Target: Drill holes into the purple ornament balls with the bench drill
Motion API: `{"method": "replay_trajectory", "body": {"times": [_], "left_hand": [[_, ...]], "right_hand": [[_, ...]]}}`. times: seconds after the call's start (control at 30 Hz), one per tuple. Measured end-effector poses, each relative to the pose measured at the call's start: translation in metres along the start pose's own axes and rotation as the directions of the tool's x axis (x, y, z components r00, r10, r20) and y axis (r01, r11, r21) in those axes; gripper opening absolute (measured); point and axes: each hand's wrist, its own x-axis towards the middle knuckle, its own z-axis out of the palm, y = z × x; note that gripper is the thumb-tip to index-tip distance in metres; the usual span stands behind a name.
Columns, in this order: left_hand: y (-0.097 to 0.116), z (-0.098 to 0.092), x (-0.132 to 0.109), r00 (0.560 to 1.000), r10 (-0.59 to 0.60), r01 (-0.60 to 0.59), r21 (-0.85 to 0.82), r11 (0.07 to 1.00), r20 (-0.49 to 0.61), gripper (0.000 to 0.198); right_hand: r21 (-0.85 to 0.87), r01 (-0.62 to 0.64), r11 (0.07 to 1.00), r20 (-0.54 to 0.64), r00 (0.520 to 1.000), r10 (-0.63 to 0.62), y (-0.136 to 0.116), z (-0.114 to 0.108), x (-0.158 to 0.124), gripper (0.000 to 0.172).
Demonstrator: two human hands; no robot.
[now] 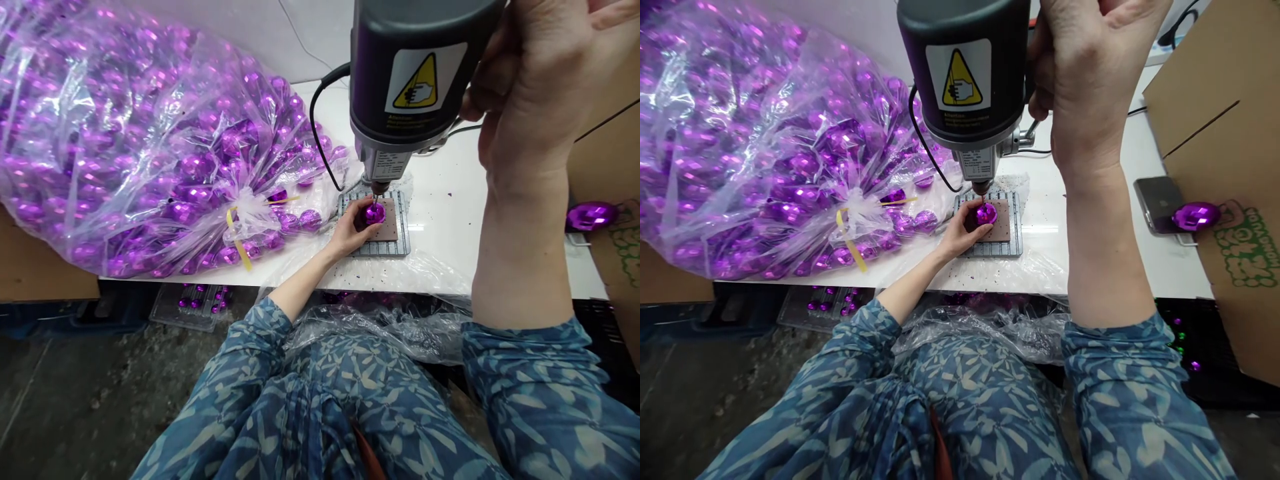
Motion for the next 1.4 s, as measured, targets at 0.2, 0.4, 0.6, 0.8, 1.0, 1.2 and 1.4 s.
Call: {"method": "replay_trajectory", "body": {"times": [0.2, 0.4, 0.6, 0.8, 1.0, 1.2, 1.4], "left_hand": [[0.007, 0.000, 0.002, 0.993, -0.109, 0.107, -0.051, 0.993, -0.048, 0.060], [0.009, 0.001, 0.002, 0.988, -0.145, 0.142, -0.047, 0.989, -0.061, 0.061], [0.010, 0.001, 0.001, 0.989, -0.138, 0.135, -0.062, 0.989, -0.059, 0.060], [0.006, 0.002, 0.001, 0.988, -0.138, 0.135, -0.053, 0.989, -0.072, 0.059], [0.002, 0.004, 0.002, 0.987, -0.137, 0.132, -0.065, 0.989, -0.083, 0.059], [0.003, 0.003, 0.001, 0.987, -0.139, 0.133, -0.076, 0.988, -0.084, 0.059], [0.003, 0.003, 0.001, 0.987, -0.141, 0.136, -0.064, 0.989, -0.076, 0.061]], "right_hand": [[-0.020, -0.061, 0.998, -0.025, 0.998, 0.061, -0.005, 0.004, 0.003, 0.047], [0.022, 0.045, 0.999, -0.088, 0.995, -0.043, 0.005, -0.001, -0.005, 0.058], [-0.146, 0.198, 0.969, -0.111, 0.970, -0.215, 0.010, -0.005, -0.030, 0.063], [-0.168, 0.256, 0.952, -0.164, 0.945, -0.283, 0.021, -0.010, -0.051, 0.066], [-0.178, 0.252, 0.951, -0.203, 0.936, -0.286, 0.028, -0.014, -0.063, 0.069], [-0.121, 0.326, 0.938, -0.181, 0.921, -0.344, 0.032, -0.016, -0.067, 0.060], [-0.097, 0.453, 0.886, -0.188, 0.866, -0.463, 0.050, -0.020, -0.069, 0.061]]}}
